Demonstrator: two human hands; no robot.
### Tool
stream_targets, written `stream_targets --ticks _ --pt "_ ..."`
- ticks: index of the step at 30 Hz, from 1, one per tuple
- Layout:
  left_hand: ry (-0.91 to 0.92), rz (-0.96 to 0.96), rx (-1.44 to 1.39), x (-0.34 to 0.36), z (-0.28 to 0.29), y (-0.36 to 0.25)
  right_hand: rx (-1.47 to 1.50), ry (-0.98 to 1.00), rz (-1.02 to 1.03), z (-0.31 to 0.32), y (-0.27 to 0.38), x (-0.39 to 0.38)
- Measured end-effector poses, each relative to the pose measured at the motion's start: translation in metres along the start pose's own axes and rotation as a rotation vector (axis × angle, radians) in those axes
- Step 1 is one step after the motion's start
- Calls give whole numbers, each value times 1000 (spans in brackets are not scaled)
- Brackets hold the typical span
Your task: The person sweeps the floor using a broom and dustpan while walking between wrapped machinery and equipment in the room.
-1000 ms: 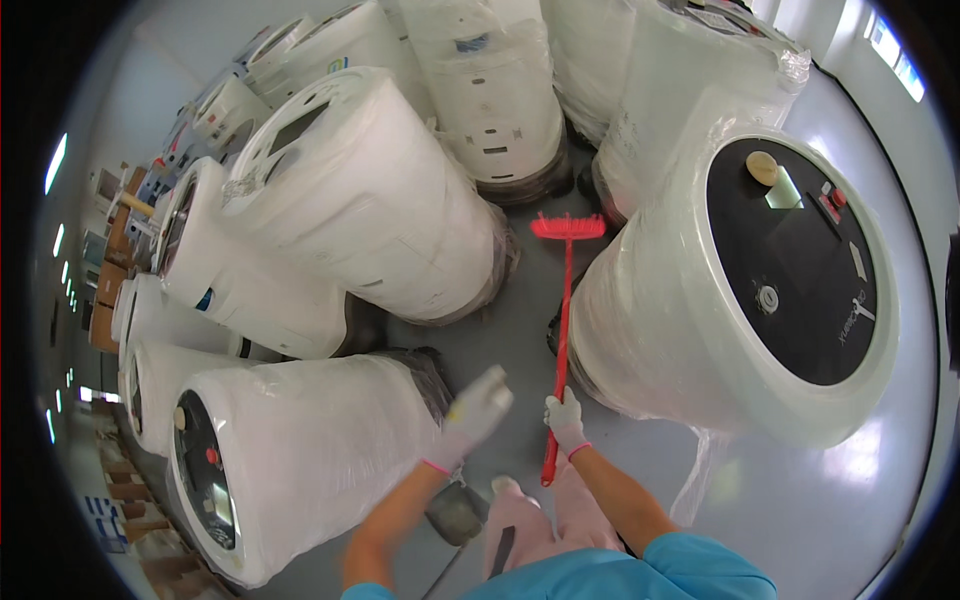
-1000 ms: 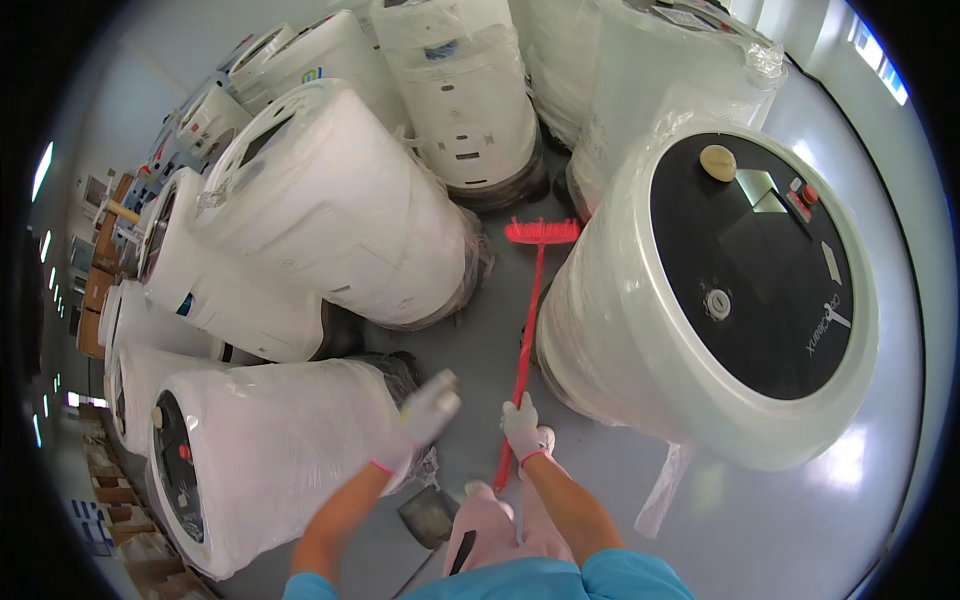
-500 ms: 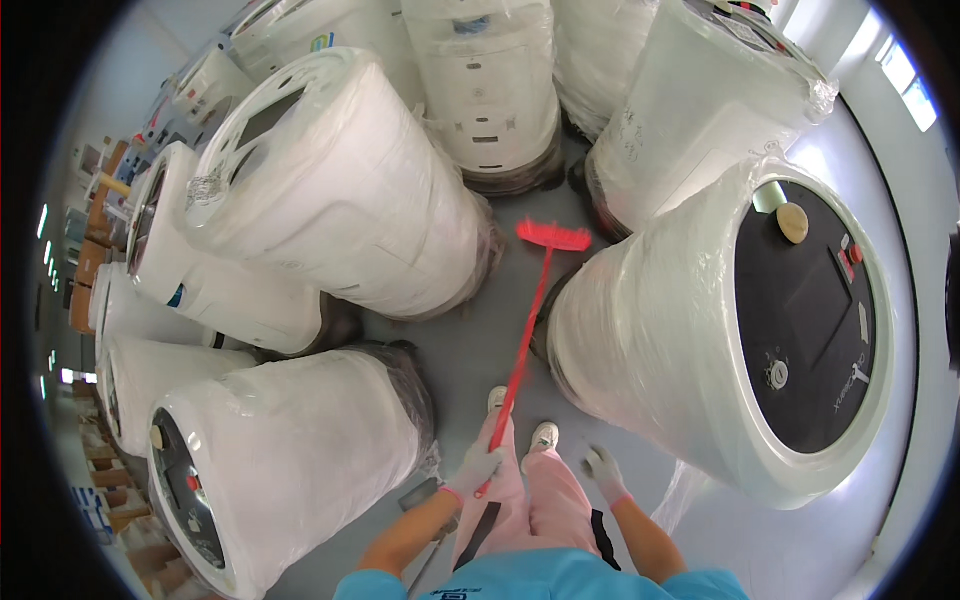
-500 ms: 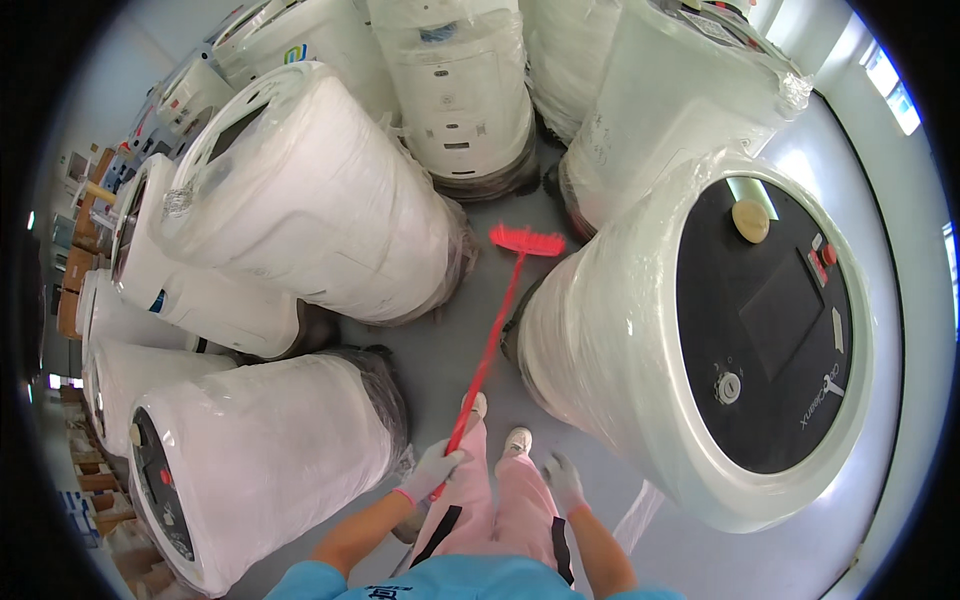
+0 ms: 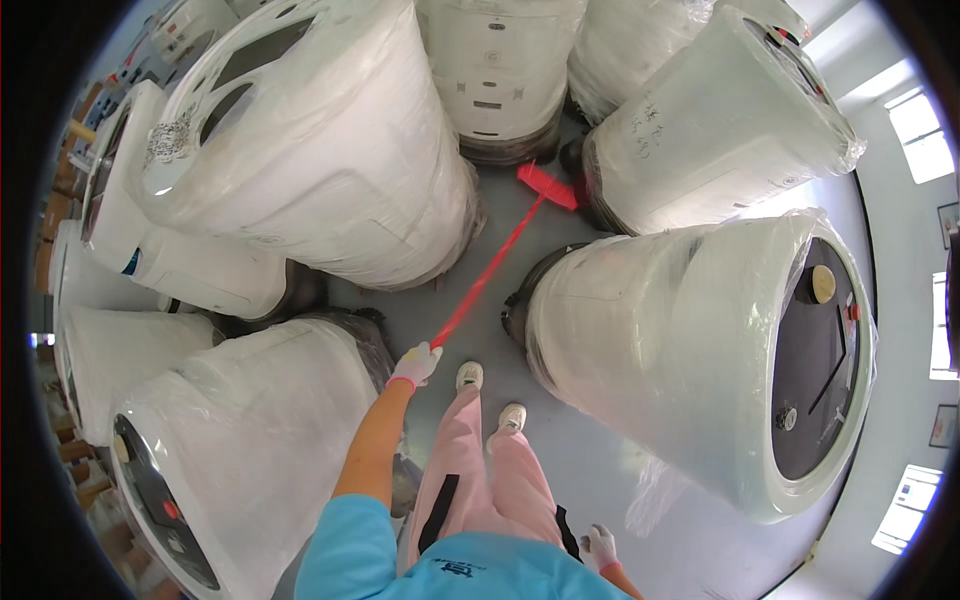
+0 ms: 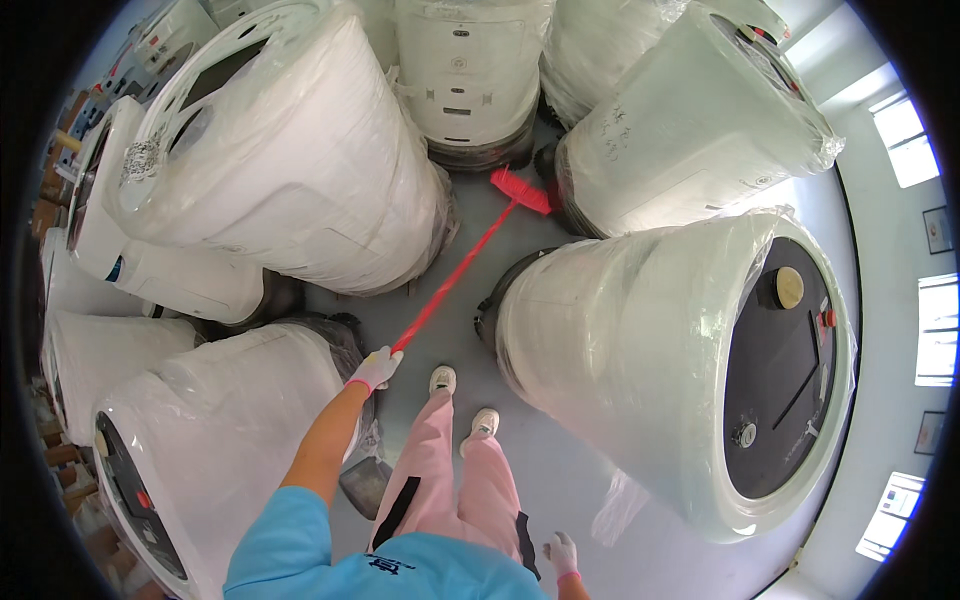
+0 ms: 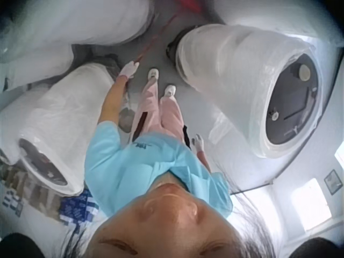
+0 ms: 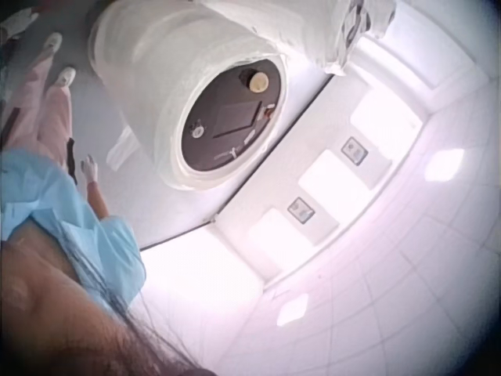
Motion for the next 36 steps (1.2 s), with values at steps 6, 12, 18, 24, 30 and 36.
stream_targets --ticks 6,12,18,24,30,36 --pt "-20 178 118 -17 -10 93 -233 144 230 -64 75 -25" --pt "63 281 29 -88 -77 198 -132 144 170 -34 45 -18" --pt "22 398 -46 -185 -148 273 -144 148 190 4 36 18" --pt "73 454 -317 -250 -197 275 -220 203 279 9 64 22" --pt "17 491 -223 -312 -198 267 -294 188 297 30 78 25" --pt "-25 563 -184 -387 -254 376 -372 186 288 43 70 31"
Point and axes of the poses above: each hand's wrist, its own x-axis towards the middle knuckle, its own z-axis out of the back of the hand, y = z × x, the point moved 7 cm from there along x, towards the middle knuckle, and after that the axes turned 6 degrees about y, right-handed, at the moved point
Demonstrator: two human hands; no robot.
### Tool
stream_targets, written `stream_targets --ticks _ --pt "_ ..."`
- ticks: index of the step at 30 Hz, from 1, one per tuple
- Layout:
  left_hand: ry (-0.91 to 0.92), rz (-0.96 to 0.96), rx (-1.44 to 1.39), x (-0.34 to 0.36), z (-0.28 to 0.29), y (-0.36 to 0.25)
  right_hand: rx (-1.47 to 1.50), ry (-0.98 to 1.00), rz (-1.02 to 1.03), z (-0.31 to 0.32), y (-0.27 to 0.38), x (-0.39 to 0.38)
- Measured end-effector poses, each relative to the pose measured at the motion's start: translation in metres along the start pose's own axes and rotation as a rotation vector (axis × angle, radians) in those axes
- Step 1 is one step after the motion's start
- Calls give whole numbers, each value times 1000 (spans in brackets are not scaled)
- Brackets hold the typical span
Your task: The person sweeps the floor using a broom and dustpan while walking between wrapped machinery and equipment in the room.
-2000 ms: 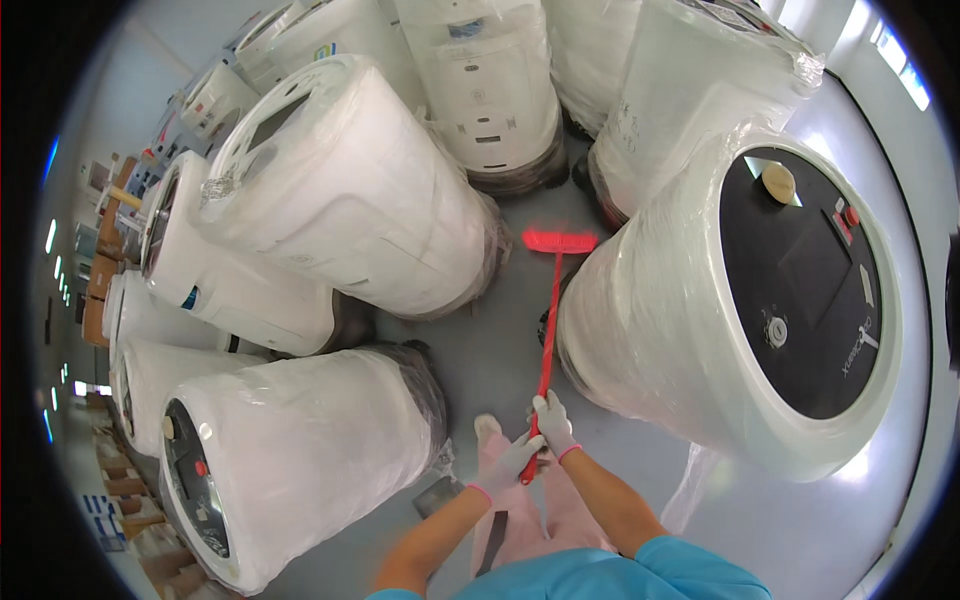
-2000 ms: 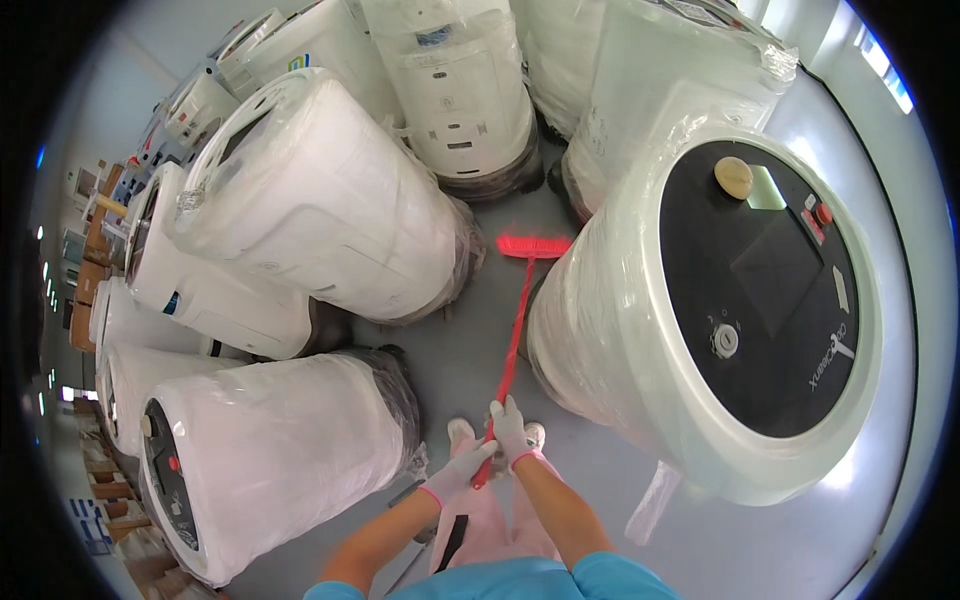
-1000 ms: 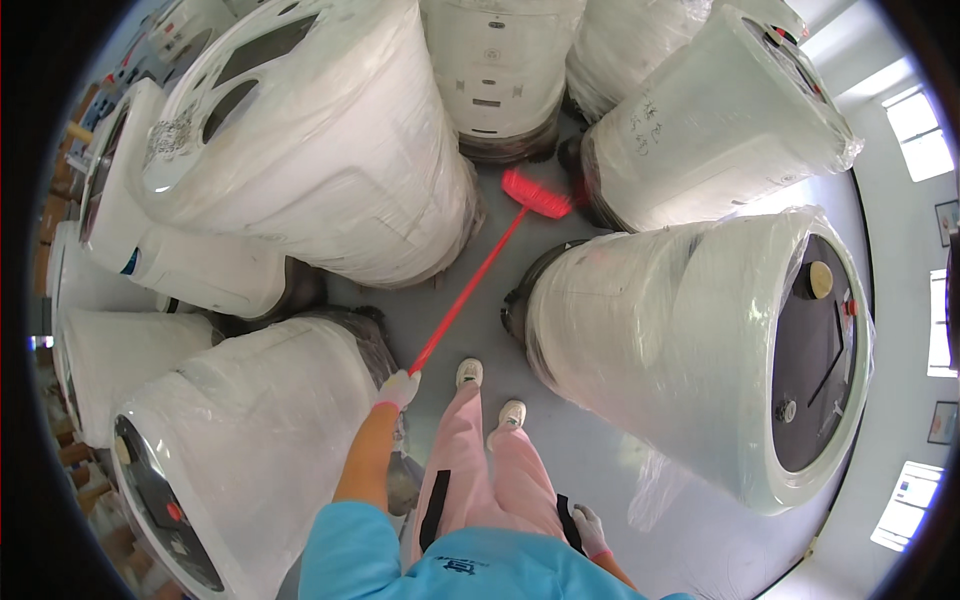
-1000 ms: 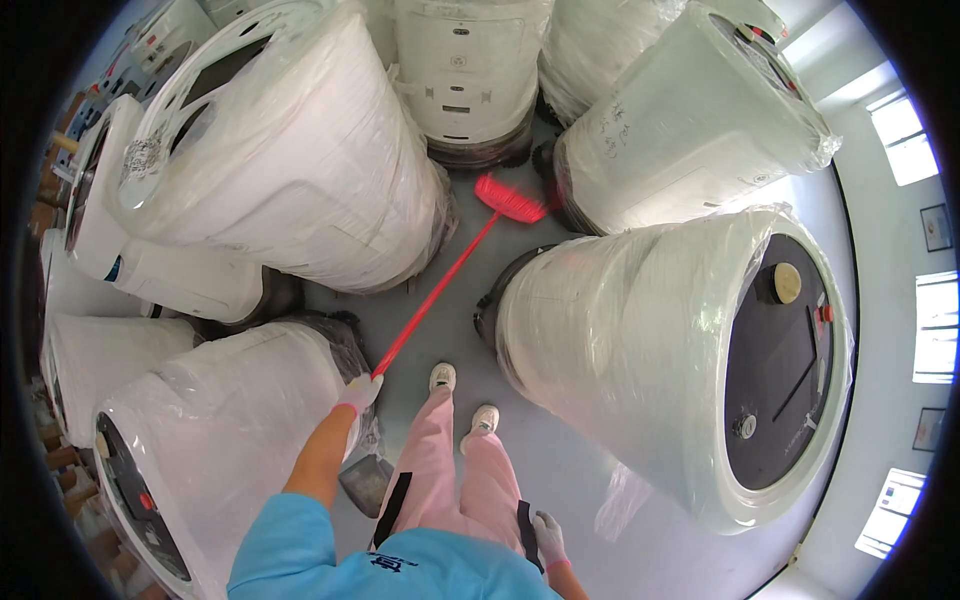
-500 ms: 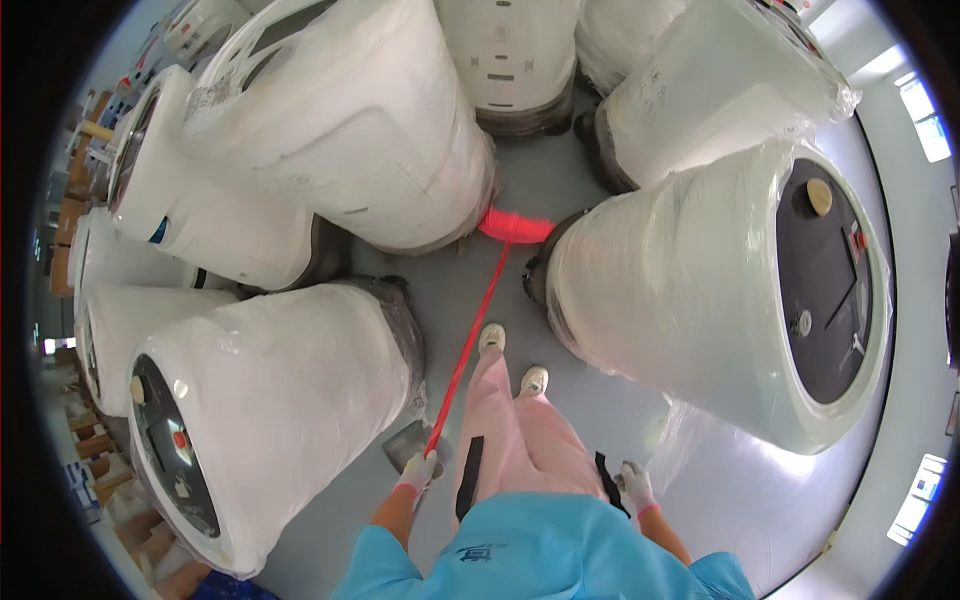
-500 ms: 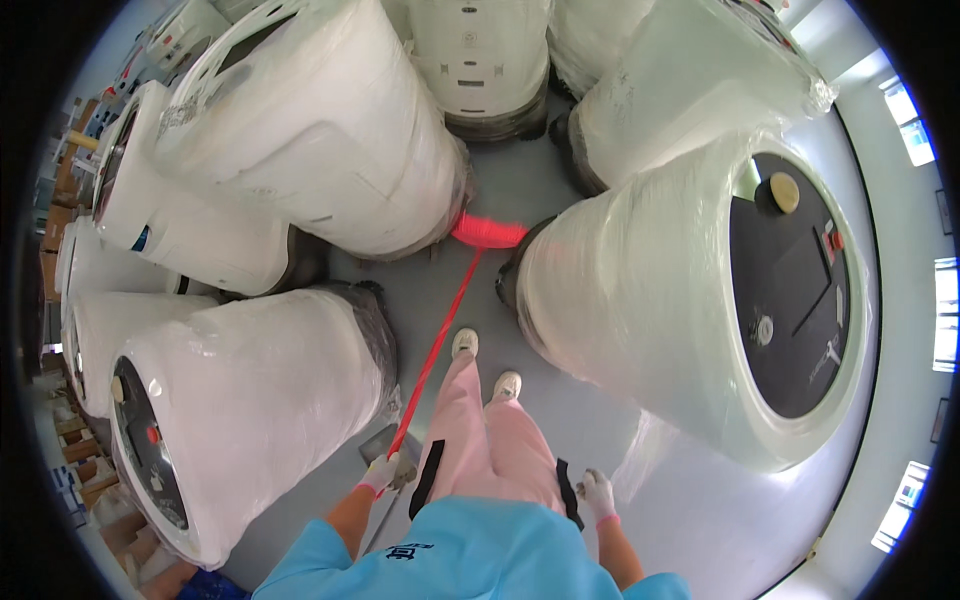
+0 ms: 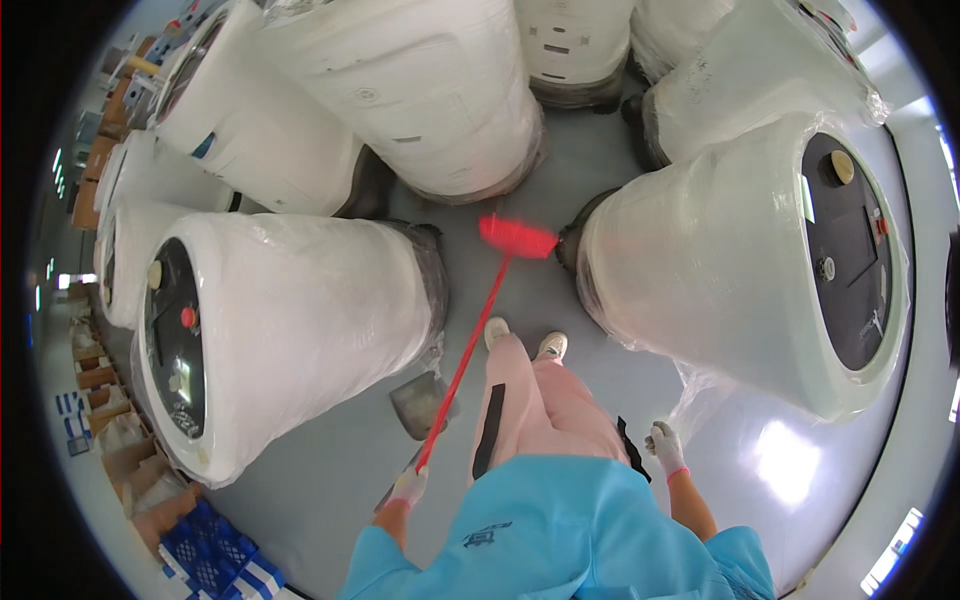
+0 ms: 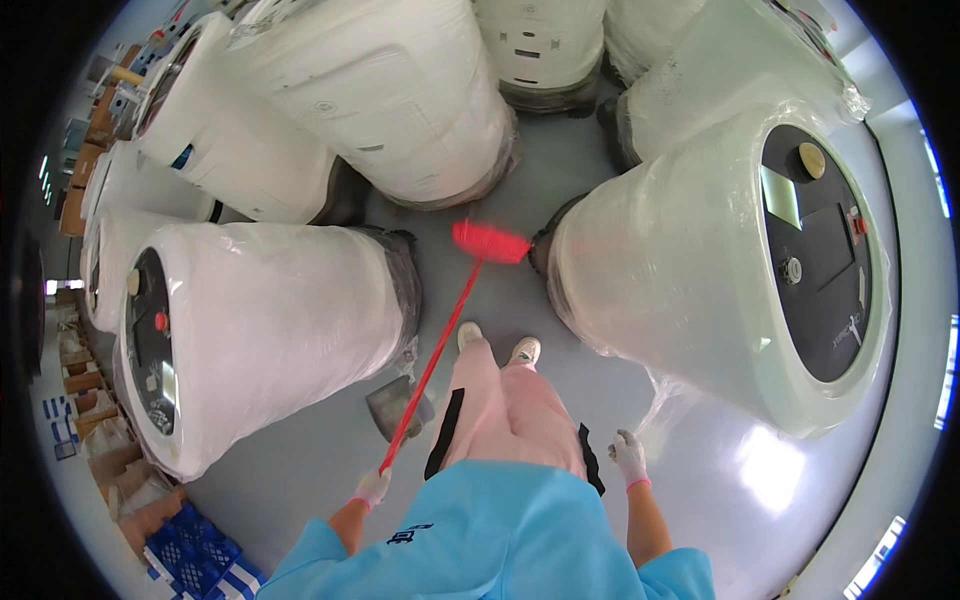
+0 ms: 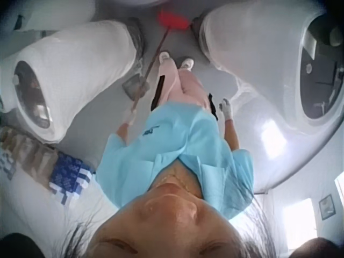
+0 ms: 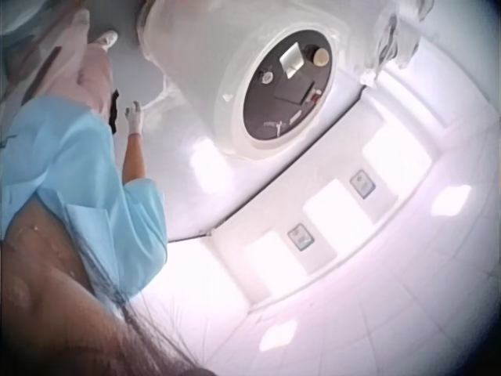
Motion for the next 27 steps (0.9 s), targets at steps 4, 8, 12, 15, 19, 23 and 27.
stream_targets --ticks 4,8,12,15,19,23,27 --pt "65 154 -16 -66 -11 43 16 -1 31 -6 -2 -4" --pt "-118 -41 173 -110 18 59 14 11 88 -27 4 -13" --pt "-236 -212 122 -116 49 33 34 6 132 -54 3 -27" --pt "-258 -257 125 -77 63 13 19 28 175 -78 -5 -48" --pt "-326 -388 162 -16 71 15 -30 -11 203 -98 -25 -82" --pt "-164 -306 29 4 67 13 159 -134 163 -103 -90 -122" --pt "-62 -301 -102 4 55 19 132 -214 50 -116 -158 -183"
Point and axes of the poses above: each hand's wrist, its own x-axis towards the middle knuckle, its own z-axis out of the back of the hand, y = z × x, the point moved 7 cm from there along x, towards the middle knuckle, and after that the axes turned 6 degrees about y, right-handed, at the moved point
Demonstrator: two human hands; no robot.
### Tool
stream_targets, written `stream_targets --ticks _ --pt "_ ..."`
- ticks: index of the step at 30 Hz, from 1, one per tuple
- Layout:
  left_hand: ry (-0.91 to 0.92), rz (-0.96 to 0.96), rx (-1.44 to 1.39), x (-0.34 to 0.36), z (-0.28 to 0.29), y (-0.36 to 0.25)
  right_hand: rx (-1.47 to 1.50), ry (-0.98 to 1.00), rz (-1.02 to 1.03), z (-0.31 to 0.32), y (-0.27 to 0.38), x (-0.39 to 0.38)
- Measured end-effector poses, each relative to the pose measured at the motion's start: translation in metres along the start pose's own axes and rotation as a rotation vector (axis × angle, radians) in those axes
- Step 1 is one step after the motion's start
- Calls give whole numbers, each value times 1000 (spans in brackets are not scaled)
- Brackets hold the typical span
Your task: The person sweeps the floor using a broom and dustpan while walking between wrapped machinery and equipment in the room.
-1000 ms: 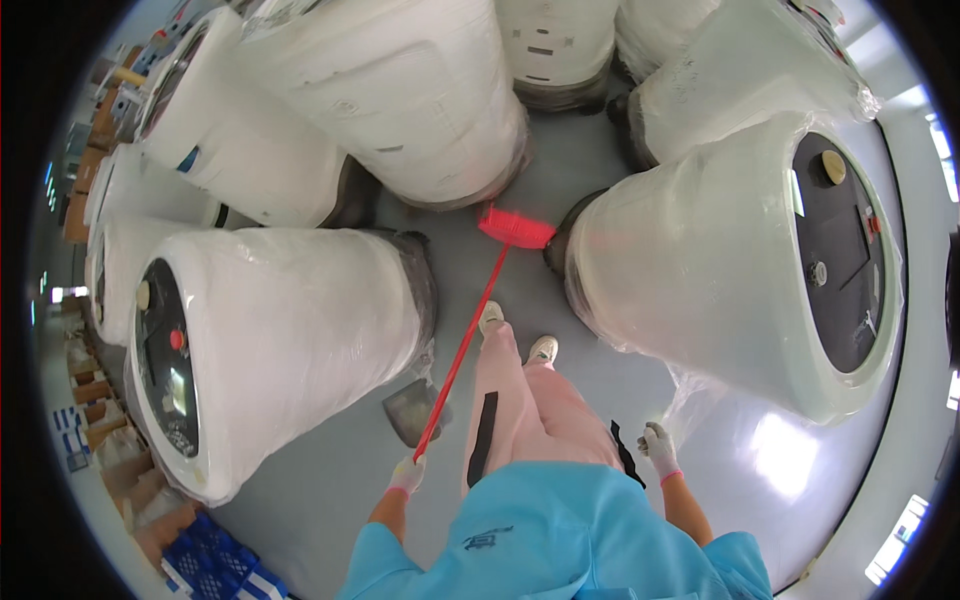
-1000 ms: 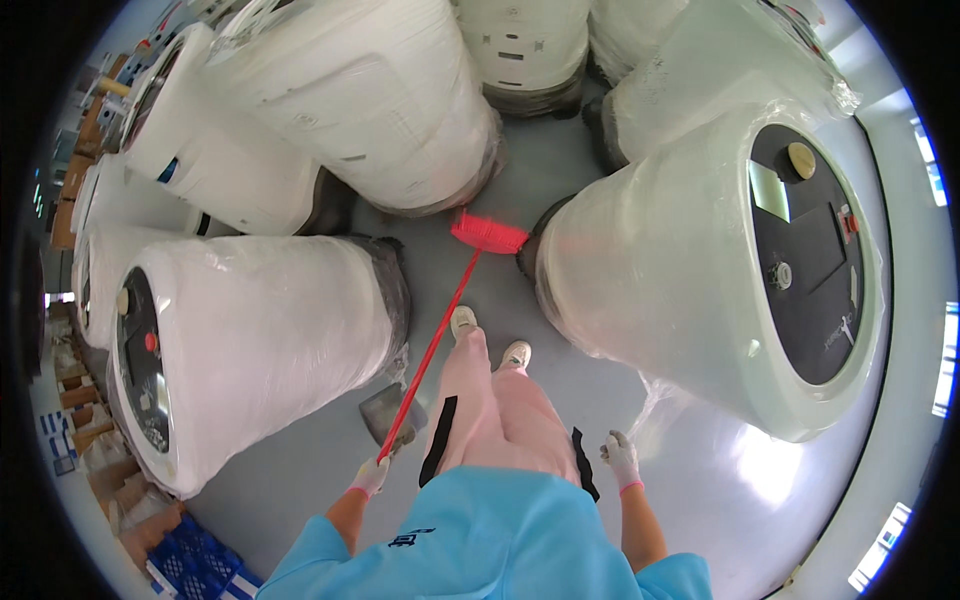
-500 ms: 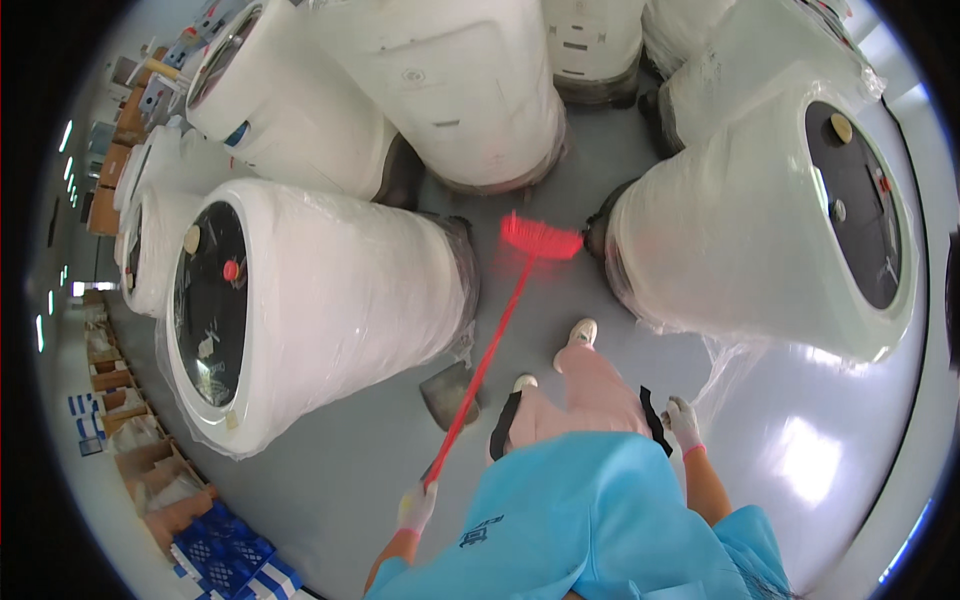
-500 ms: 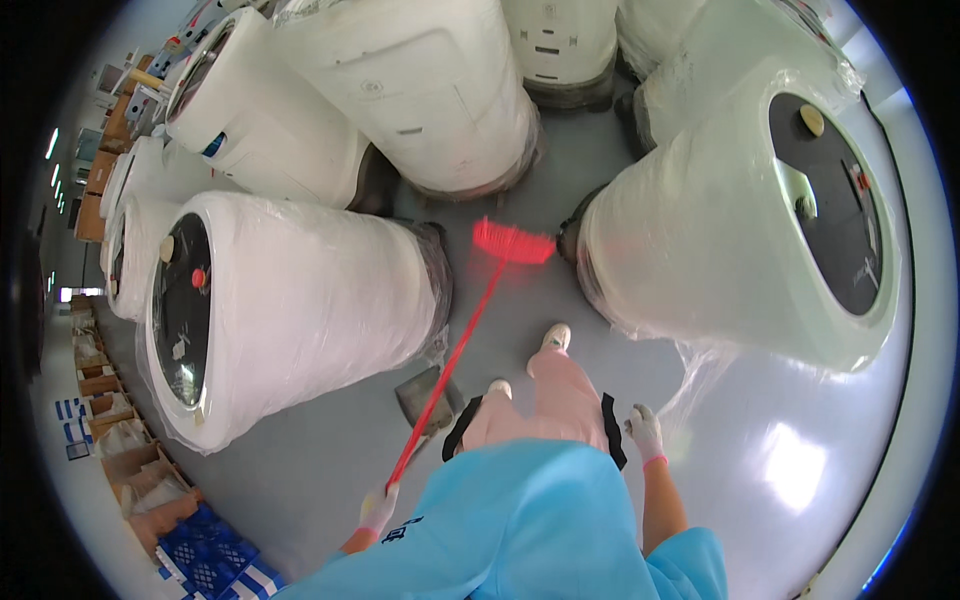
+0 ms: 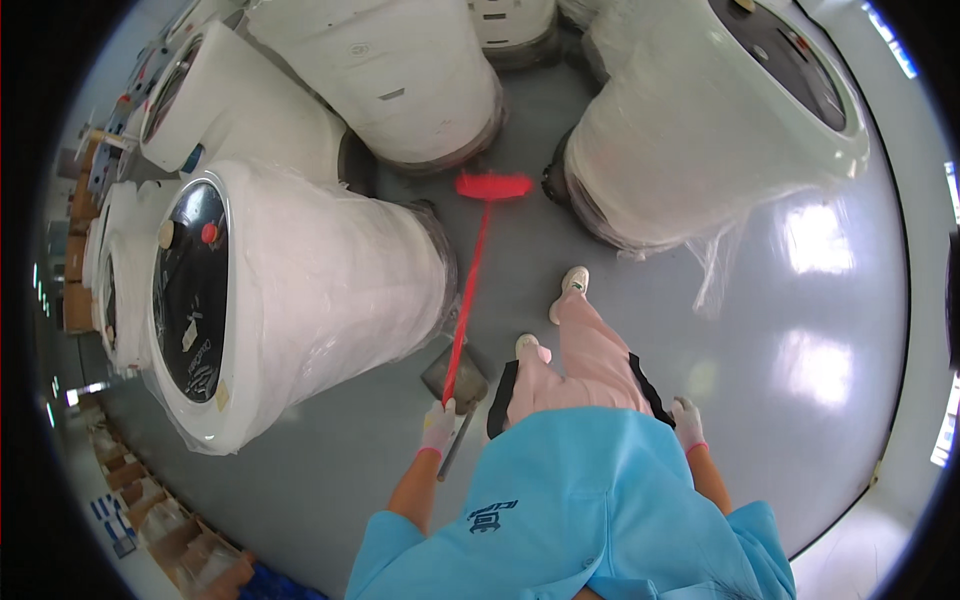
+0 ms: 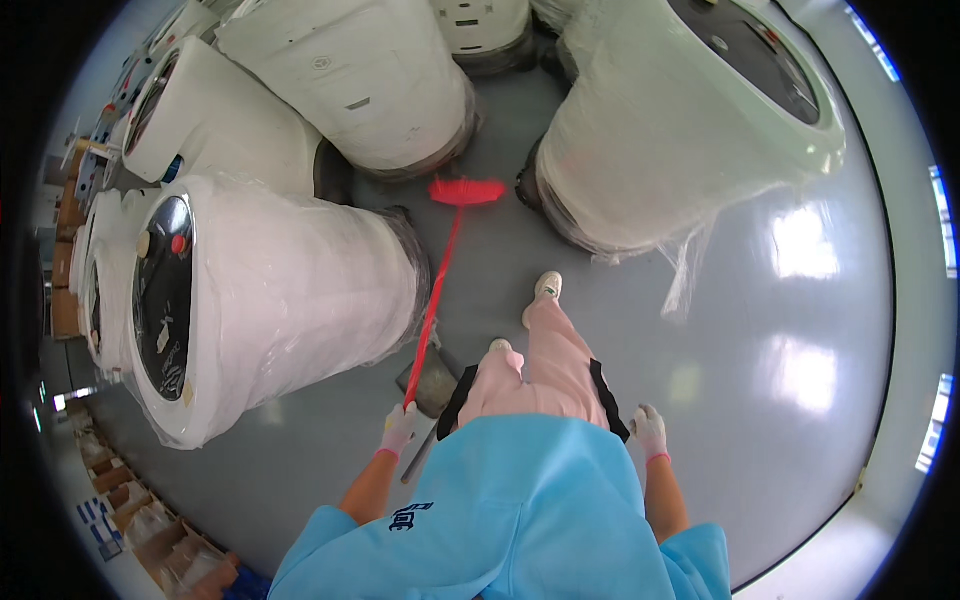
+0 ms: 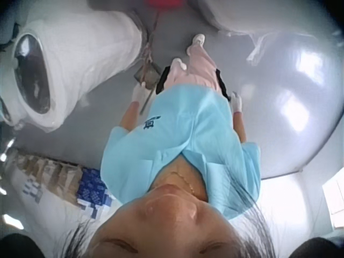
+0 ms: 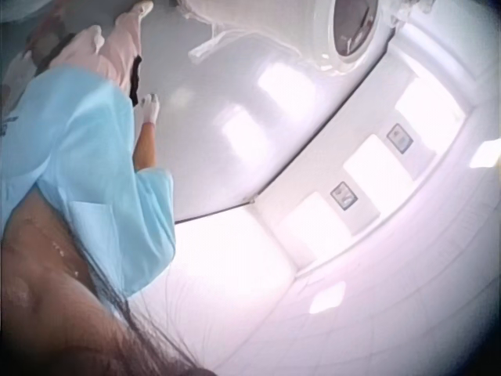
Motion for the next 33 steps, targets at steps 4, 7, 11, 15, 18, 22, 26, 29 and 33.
stream_targets --ticks 4,7,11,15,18,22,26,29,33 --pt "4 -104 -20 20 -16 32 -295 9 40 11 -50 -40" --pt "-1 -63 -80 -6 -33 27 -337 -19 87 22 -62 -50" --pt "34 -22 -90 -18 -72 38 -118 37 -22 44 -83 -23" --pt "159 21 -251 -39 -137 51 -137 44 161 64 -54 -25" --pt "219 19 -331 -56 -194 67 -63 70 219 98 -79 -24" --pt "160 36 -210 -101 -273 122 -152 83 225 157 -163 -15" --pt "180 95 -169 -192 -343 191 -113 13 88 245 -311 -30" --pt "127 -1 -98 -287 -356 198 -350 -9 -75 324 -456 -40" --pt "45 34 -64 -359 -362 214 -76 -77 -321 364 -495 -88"
Point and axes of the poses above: each hand's wrist, its own x-axis towards the middle knuckle, its own z-axis out of the back of the hand, y = z × x, the point moved 7 cm from there along x, towards the middle knuckle, and after that the axes turned 6 degrees about y, right-handed, at the moved point
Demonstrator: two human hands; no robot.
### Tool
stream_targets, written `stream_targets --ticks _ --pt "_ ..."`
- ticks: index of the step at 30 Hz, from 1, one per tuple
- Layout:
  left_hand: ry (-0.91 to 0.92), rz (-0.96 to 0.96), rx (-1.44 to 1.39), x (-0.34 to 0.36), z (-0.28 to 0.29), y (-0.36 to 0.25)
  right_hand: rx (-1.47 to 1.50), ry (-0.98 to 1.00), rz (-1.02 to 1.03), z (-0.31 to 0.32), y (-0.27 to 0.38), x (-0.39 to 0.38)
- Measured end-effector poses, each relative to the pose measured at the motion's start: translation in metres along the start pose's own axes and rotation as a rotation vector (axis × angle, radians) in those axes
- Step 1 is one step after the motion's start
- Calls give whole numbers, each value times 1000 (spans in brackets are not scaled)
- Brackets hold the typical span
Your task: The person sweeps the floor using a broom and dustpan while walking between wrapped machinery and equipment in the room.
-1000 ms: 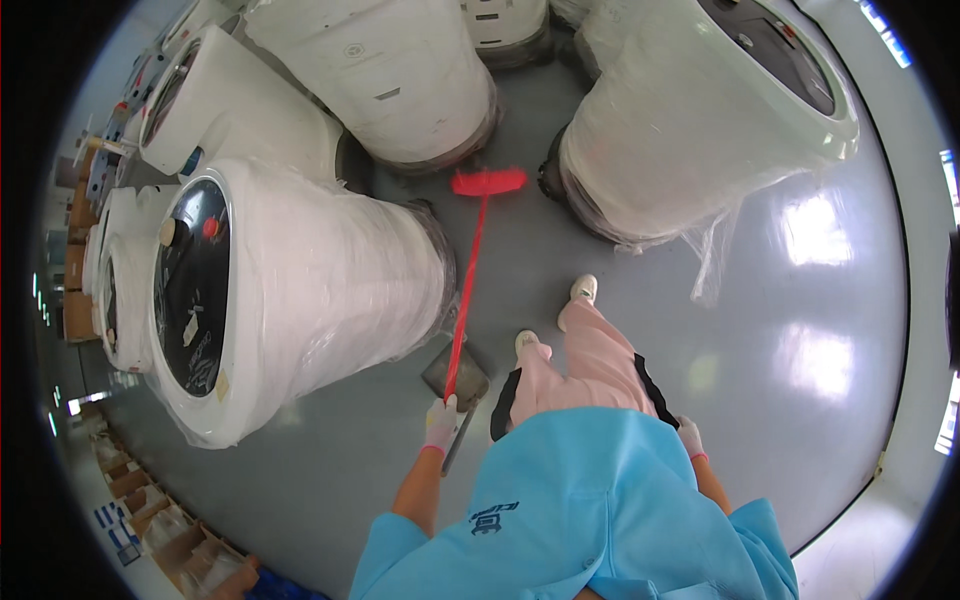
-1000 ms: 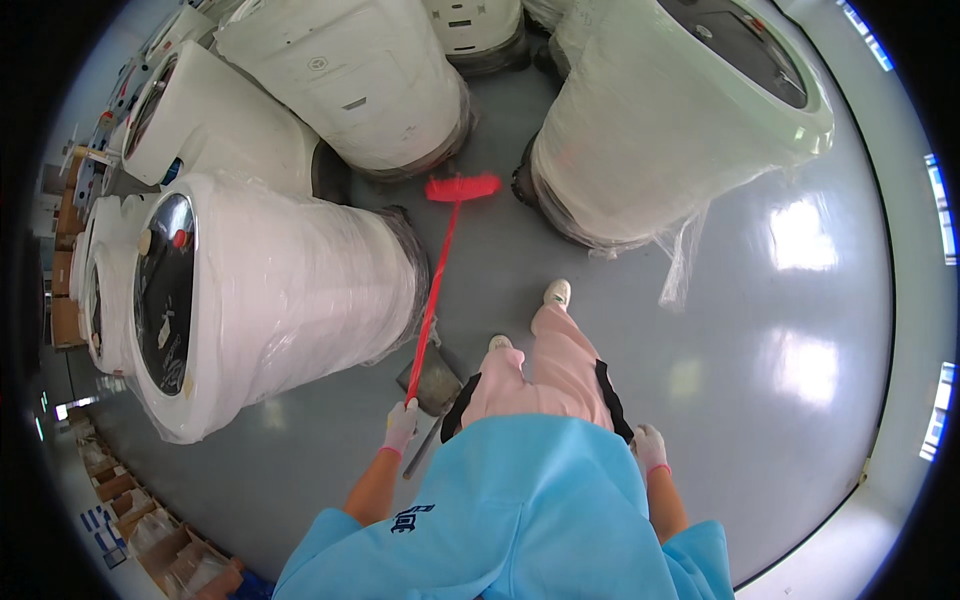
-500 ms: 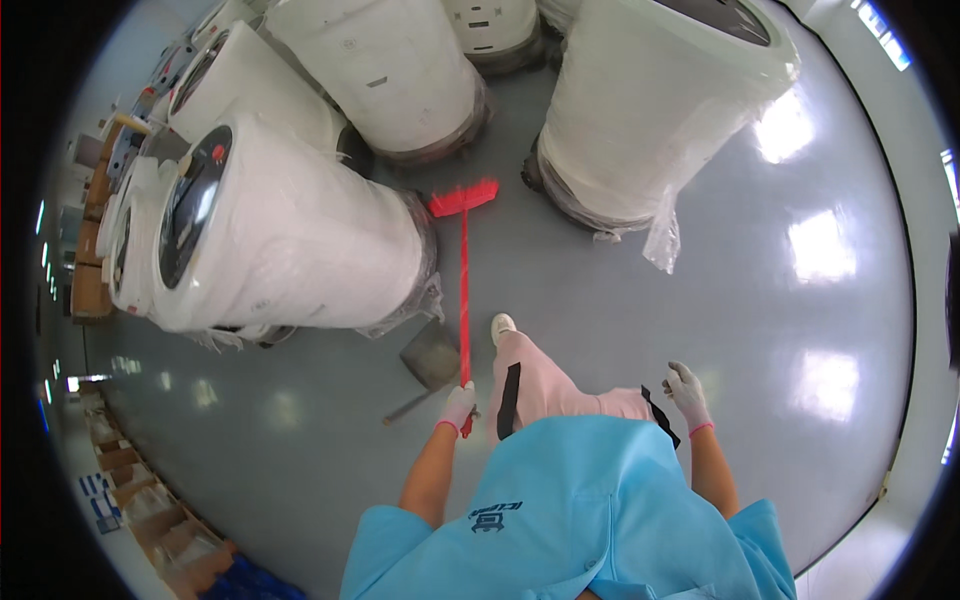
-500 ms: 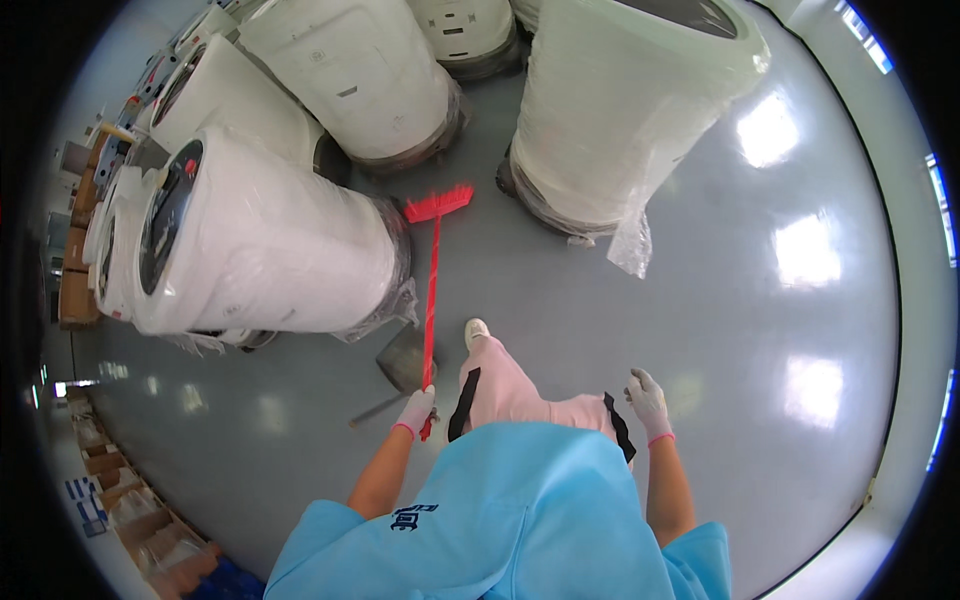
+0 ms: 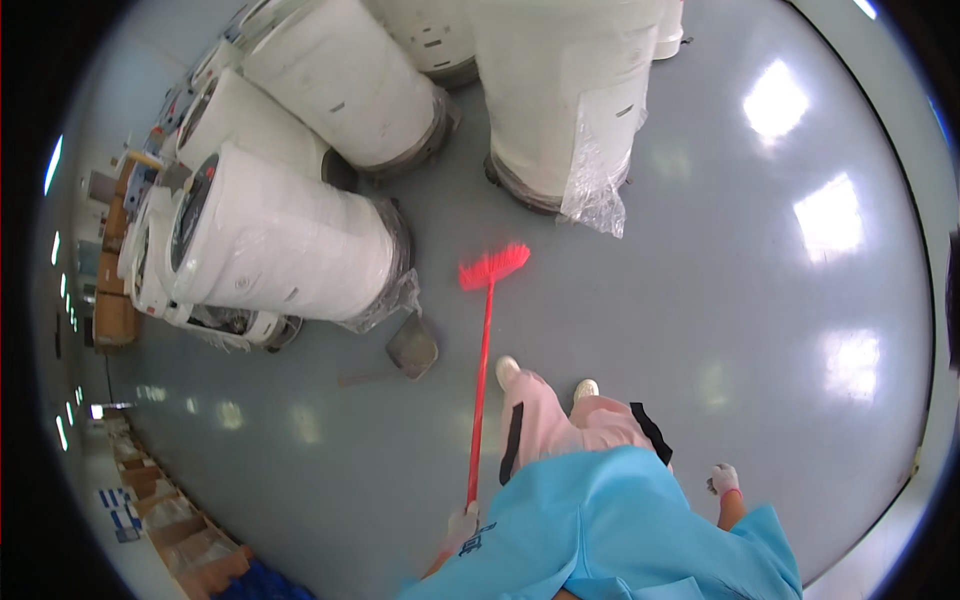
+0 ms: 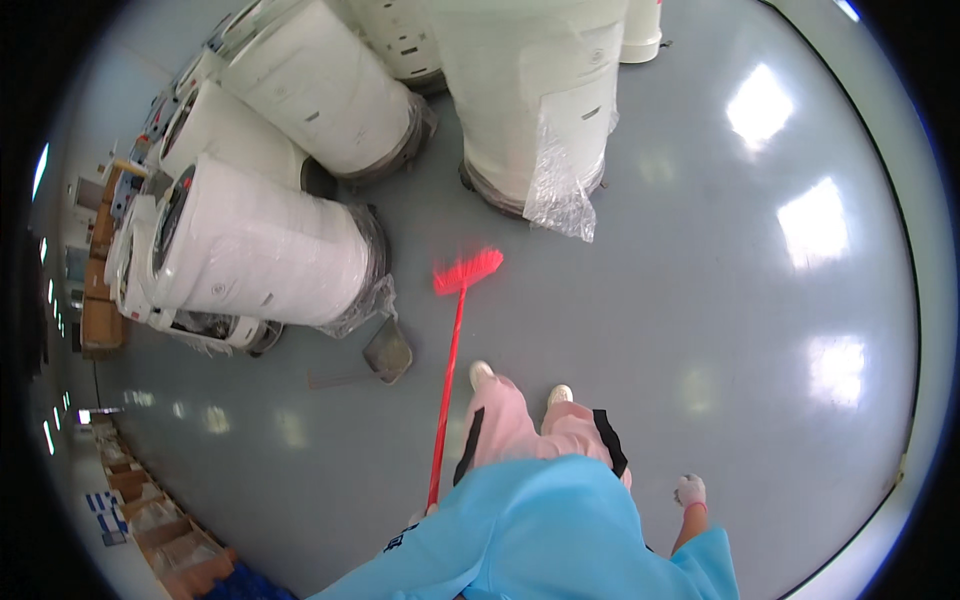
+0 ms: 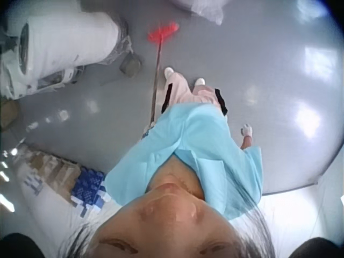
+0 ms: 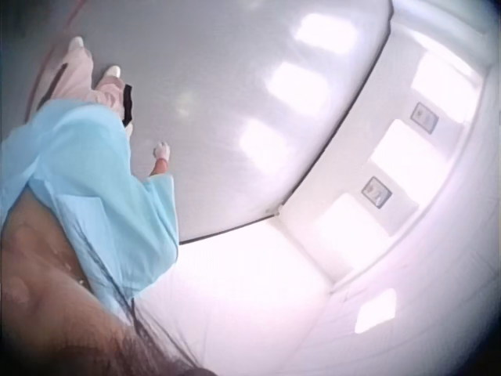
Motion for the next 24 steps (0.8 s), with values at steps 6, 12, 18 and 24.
stream_targets --ticks 6,12,18,24 --pt "-6 -68 -125 90 15 -52 316 -34 120 -8 21 -11" --pt "-67 -152 -287 242 12 -175 235 39 118 -59 -9 -49" --pt "20 -101 -293 286 -20 -214 275 -3 -30 -85 -75 -104" --pt "128 -184 75 214 -56 -120 361 -22 -78 -127 -112 -139"
Point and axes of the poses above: each hand's wrist, its own x-axis towards the middle knuckle, its own z-axis out of the back of the hand, y = z × x, the point moved 7 cm from there along x, towards the middle knuckle, and after that the axes turned 6 degrees about y, right-handed, at the moved point
